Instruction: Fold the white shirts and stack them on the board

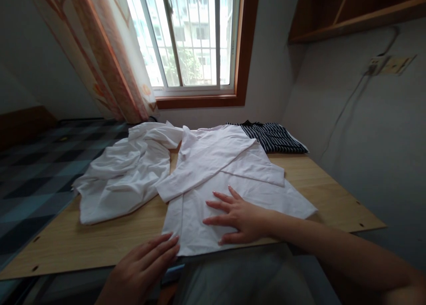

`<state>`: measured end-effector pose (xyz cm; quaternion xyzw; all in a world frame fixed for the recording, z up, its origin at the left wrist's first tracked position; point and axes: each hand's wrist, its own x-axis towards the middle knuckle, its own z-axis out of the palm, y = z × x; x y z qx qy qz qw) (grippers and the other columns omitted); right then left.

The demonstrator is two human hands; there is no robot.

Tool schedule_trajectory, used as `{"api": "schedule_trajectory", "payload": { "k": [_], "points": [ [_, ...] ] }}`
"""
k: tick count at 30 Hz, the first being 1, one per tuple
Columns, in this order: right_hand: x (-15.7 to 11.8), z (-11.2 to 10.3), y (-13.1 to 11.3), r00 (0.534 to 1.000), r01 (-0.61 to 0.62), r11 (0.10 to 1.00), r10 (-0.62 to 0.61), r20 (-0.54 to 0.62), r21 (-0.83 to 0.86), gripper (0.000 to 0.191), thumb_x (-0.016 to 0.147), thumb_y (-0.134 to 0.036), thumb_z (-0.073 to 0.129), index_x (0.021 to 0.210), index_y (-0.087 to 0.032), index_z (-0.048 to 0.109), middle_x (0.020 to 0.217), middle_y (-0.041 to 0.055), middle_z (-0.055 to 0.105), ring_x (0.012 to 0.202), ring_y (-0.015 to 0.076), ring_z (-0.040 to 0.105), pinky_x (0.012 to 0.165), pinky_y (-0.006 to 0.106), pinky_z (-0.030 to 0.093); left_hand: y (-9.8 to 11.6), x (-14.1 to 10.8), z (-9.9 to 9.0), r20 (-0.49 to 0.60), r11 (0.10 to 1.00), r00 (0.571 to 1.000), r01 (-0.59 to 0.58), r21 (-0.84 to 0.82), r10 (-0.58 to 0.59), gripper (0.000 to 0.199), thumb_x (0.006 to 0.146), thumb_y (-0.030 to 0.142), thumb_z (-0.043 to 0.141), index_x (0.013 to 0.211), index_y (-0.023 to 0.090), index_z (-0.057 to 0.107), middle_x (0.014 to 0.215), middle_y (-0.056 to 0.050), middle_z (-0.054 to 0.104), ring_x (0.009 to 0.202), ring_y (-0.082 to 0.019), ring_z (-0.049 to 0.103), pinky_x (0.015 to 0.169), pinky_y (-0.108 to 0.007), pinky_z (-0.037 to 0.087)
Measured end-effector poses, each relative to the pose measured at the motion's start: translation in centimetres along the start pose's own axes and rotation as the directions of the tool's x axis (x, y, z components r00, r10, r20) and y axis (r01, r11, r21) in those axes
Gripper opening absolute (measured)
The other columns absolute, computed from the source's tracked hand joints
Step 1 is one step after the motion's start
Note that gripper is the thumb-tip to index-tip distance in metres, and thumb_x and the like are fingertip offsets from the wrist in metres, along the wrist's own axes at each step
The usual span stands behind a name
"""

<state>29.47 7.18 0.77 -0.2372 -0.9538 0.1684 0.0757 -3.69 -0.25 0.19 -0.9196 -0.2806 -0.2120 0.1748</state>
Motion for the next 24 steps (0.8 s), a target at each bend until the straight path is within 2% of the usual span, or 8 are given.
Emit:
{"api": "schedule_trajectory", "payload": {
  "k": [5,8,10,13,16,20,22,24],
  "points": [
    [-0.1,0.7,0.2,0.994,0.106,0.993,-0.104,-0.037,0.054,0.043,0.099,-0.043,0.052,0.141,-0.032,0.057,0.159,0.0084,0.04,0.152,0.0262,0.023,0.121,0.057,0.002,0.1,0.9,-0.4,-0.064,1.0,0.998,-0.024,0.015,0.025,0.033,0.1,0.021,0.043,0.114,0.027,0.072,0.104,0.001,0.078,0.093,-0.015,0.072,0.085,-0.024,0.056],
    [0.1,0.4,0.3,0.989,0.135,0.962,-0.117,-0.086,0.237,0.036,0.099,-0.038,0.054,0.131,-0.027,0.066,0.149,0.009,0.053,0.146,0.0231,0.036,0.123,0.051,0.01,-0.3,3.3,-0.7,-0.119,1.0,0.993,-0.001,0.007,0.002,0.022,0.098,0.025,0.052,0.101,0.025,0.073,0.088,0.001,0.077,0.083,-0.015,0.071,0.091,-0.029,0.053],
    [0.1,-0.5,0.4,0.991,0.116,0.886,-0.075,-0.109,0.448,0.036,0.1,-0.04,0.051,0.125,-0.023,0.07,0.135,0.0092,0.066,0.134,0.0214,0.053,0.12,0.045,0.025,-1.0,5.8,-0.7,-0.111,1.0,0.994,0.018,-0.022,-0.02,0.018,0.097,0.027,0.055,0.094,0.024,0.073,0.082,0.001,0.075,0.077,-0.015,0.069,0.092,-0.033,0.052],
    [-0.4,-2.4,1.1,0.972,0.014,0.794,0.132,-0.195,0.607,0.039,0.1,-0.045,0.05,0.116,-0.019,0.074,0.115,0.0085,0.075,0.109,0.0197,0.069,0.102,0.035,0.049,-2.3,10.6,-0.3,-0.027,0.998,1.0,-0.009,-0.064,0.008,0.019,0.098,0.025,0.053,0.095,0.022,0.071,0.082,-0.001,0.074,0.077,-0.016,0.068,0.086,-0.033,0.052],
    [-1.9,-4.2,3.2,0.856,-0.095,0.826,0.353,-0.377,0.556,0.035,0.094,-0.047,0.059,0.105,-0.019,0.077,0.106,0.0079,0.077,0.101,0.0216,0.07,0.09,0.034,0.054,-2.9,15.9,1.5,0.129,0.993,0.99,-0.051,-0.102,0.065,0.019,0.097,0.028,0.055,0.106,0.022,0.07,0.089,-0.003,0.074,0.087,-0.02,0.067,0.084,-0.034,0.051],
    [-5.4,-5.7,7.4,0.632,-0.347,0.801,0.585,-0.509,0.488,0.033,0.093,-0.039,0.058,0.11,-0.016,0.075,0.107,0.0106,0.075,0.095,0.022,0.07,0.08,0.031,0.054,-1.7,22.3,5.9,0.296,0.979,0.941,-0.116,-0.165,0.162,0.016,0.092,0.029,0.061,0.102,0.022,0.07,0.099,-0.005,0.073,0.097,-0.024,0.064,0.089,-0.038,0.046],
    [-7.6,-6.1,9.2,0.515,-0.558,0.744,0.657,-0.551,0.366,0.033,0.093,-0.031,0.056,0.114,-0.013,0.073,0.107,0.0123,0.074,0.09,0.0212,0.069,0.078,0.03,0.052,-0.8,24.8,8.5,0.32,0.984,0.935,-0.114,-0.139,0.154,0.014,0.09,0.027,0.062,0.101,0.02,0.069,0.101,-0.008,0.071,0.098,-0.026,0.063,0.085,-0.037,0.045],
    [-9.7,-6.2,10.1,0.447,-0.729,0.644,0.705,-0.55,0.232,0.035,0.092,-0.025,0.054,0.118,-0.011,0.072,0.105,0.0135,0.072,0.089,0.0212,0.067,0.079,0.03,0.05,-0.1,26.4,10.9,0.307,0.989,0.945,-0.081,-0.123,0.115,0.016,0.088,0.027,0.065,0.101,0.018,0.068,0.102,-0.011,0.069,0.097,-0.028,0.061,0.081,-0.037,0.044]
  ]
}}
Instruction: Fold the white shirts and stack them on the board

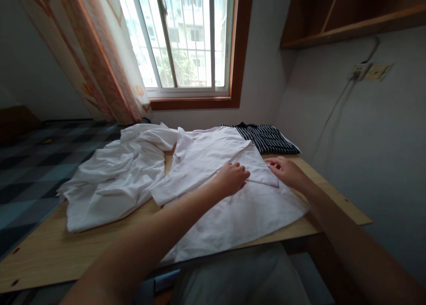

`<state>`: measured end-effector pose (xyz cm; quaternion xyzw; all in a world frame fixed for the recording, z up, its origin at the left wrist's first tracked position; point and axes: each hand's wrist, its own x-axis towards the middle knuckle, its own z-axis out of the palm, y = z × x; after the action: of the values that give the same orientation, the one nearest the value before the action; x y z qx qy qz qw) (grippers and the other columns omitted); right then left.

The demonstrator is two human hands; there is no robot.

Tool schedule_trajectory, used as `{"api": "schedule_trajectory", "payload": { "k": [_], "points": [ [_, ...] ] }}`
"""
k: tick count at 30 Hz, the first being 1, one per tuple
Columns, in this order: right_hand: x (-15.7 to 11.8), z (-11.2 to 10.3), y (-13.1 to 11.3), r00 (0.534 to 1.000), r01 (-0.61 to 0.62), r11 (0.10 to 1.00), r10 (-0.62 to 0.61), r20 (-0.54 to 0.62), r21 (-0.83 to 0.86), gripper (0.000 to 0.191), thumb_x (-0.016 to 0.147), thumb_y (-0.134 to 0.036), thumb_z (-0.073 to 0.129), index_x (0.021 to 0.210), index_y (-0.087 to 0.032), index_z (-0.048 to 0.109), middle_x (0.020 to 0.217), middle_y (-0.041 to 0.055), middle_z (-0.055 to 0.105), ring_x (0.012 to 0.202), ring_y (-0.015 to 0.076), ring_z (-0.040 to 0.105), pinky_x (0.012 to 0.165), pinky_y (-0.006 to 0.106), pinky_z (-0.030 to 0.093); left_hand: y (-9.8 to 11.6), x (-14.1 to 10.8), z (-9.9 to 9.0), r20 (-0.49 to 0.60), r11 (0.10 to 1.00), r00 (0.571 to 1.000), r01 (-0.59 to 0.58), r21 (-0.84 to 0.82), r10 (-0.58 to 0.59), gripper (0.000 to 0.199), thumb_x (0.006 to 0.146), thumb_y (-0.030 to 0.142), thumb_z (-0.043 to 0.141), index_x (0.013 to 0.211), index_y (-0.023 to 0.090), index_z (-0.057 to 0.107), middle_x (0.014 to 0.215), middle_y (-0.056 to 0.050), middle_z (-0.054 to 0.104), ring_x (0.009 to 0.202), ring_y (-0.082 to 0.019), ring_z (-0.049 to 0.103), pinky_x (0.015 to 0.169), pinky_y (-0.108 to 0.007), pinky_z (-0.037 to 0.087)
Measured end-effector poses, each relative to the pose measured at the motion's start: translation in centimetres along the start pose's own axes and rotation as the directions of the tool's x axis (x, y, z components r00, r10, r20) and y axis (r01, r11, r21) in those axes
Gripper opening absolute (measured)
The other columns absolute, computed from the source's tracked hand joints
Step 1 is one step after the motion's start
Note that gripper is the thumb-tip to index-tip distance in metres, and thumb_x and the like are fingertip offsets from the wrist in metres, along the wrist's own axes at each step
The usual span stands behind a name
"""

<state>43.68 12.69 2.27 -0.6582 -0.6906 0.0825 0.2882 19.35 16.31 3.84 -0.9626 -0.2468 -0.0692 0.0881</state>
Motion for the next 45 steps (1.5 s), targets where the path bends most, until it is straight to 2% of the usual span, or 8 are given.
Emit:
{"api": "schedule_trajectory", "payload": {
  "k": [8,21,24,26,29,32,38,45],
  "points": [
    [-5.6,-0.9,3.4,0.983,-0.145,0.935,0.174,0.063,-0.322,0.032,0.092,-0.024,0.052,0.116,-0.014,0.07,0.102,0.0142,0.072,0.094,0.0253,0.066,0.08,0.031,0.046,-1.7,1.2,5.4,-0.22,0.981,0.974,0.01,-0.193,-0.053,0.02,0.096,0.036,0.056,0.095,0.019,0.068,0.107,-0.01,0.067,0.106,-0.025,0.055,0.096,-0.039,0.04],
    [-9.2,1.6,3.4,0.935,-0.346,0.908,0.353,-0.013,-0.234,0.025,0.09,-0.044,0.053,0.083,-0.021,0.059,0.081,0.0074,0.07,0.072,0.0226,0.064,0.06,0.029,0.038,-2.1,1.6,6.3,-0.291,0.893,0.95,-0.034,-0.45,-0.11,0.021,0.096,0.023,0.048,0.085,0.019,0.065,0.092,-0.01,0.068,0.093,-0.024,0.058,0.089,-0.037,0.045],
    [-9.1,1.3,3.8,0.946,-0.322,0.933,0.323,-0.023,-0.163,0.026,0.087,-0.043,0.052,0.071,-0.023,0.051,0.071,0.0038,0.065,0.065,0.0204,0.06,0.059,0.028,0.037,-2.5,1.7,6.5,-0.34,0.714,0.863,0.035,-0.699,-0.374,0.017,0.094,0.021,0.049,0.089,0.02,0.064,0.092,-0.009,0.067,0.089,-0.023,0.059,0.086,-0.035,0.046],
    [-9.0,1.2,3.7,0.954,-0.297,0.944,0.289,-0.078,-0.144,0.024,0.085,-0.041,0.053,0.068,-0.024,0.048,0.068,0.0027,0.062,0.064,0.0198,0.058,0.059,0.029,0.038,-2.9,2.0,6.6,-0.286,0.469,0.761,0.027,-0.883,-0.582,0.011,0.091,0.023,0.053,0.086,0.021,0.063,0.088,-0.006,0.067,0.084,-0.02,0.059,0.081,-0.032,0.046],
    [-8.7,1.3,2.7,0.962,-0.222,0.963,0.191,-0.197,-0.151,0.016,0.082,-0.035,0.053,0.07,-0.024,0.047,0.073,0.0044,0.062,0.069,0.0215,0.058,0.064,0.031,0.043,-3.6,2.2,6.5,-0.068,0.004,0.622,-0.103,-0.995,-0.78,0.009,0.084,0.029,0.062,0.081,0.021,0.059,0.077,-0.001,0.065,0.071,-0.016,0.057,0.069,-0.027,0.045],
    [-8.3,1.8,0.6,0.969,-0.051,0.985,0.009,-0.245,-0.166,0.006,0.08,-0.023,0.05,0.075,-0.025,0.049,0.088,0.0092,0.066,0.085,0.0254,0.062,0.079,0.038,0.05,-4.3,2.1,6.1,0.128,-0.264,0.531,-0.19,-0.946,-0.837,0.013,0.078,0.03,0.063,0.084,0.021,0.056,0.069,0.003,0.061,0.059,-0.013,0.053,0.058,-0.024,0.043],
    [-9.2,3.9,-3.1,0.949,0.287,0.952,-0.298,-0.099,-0.109,0.026,0.08,-0.008,0.047,0.097,-0.021,0.06,0.124,0.0136,0.068,0.116,0.0278,0.062,0.103,0.05,0.049,-5.1,1.5,5.3,0.233,-0.362,0.391,-0.299,-0.883,-0.89,0.017,0.078,0.03,0.058,0.092,0.022,0.052,0.069,0.005,0.059,0.056,-0.013,0.056,0.056,-0.024,0.045],
    [-10.9,5.8,-2.9,0.94,0.338,0.931,-0.341,-0.004,-0.136,0.042,0.084,-0.005,0.043,0.118,-0.019,0.065,0.12,0.0126,0.071,0.114,0.0264,0.067,0.104,0.05,0.052,-5.8,1.5,5.5,0.275,-0.349,0.268,-0.287,-0.892,-0.923,0.011,0.081,0.025,0.053,0.092,0.024,0.051,0.068,0.006,0.058,0.053,-0.011,0.056,0.056,-0.023,0.044]
  ]
}}
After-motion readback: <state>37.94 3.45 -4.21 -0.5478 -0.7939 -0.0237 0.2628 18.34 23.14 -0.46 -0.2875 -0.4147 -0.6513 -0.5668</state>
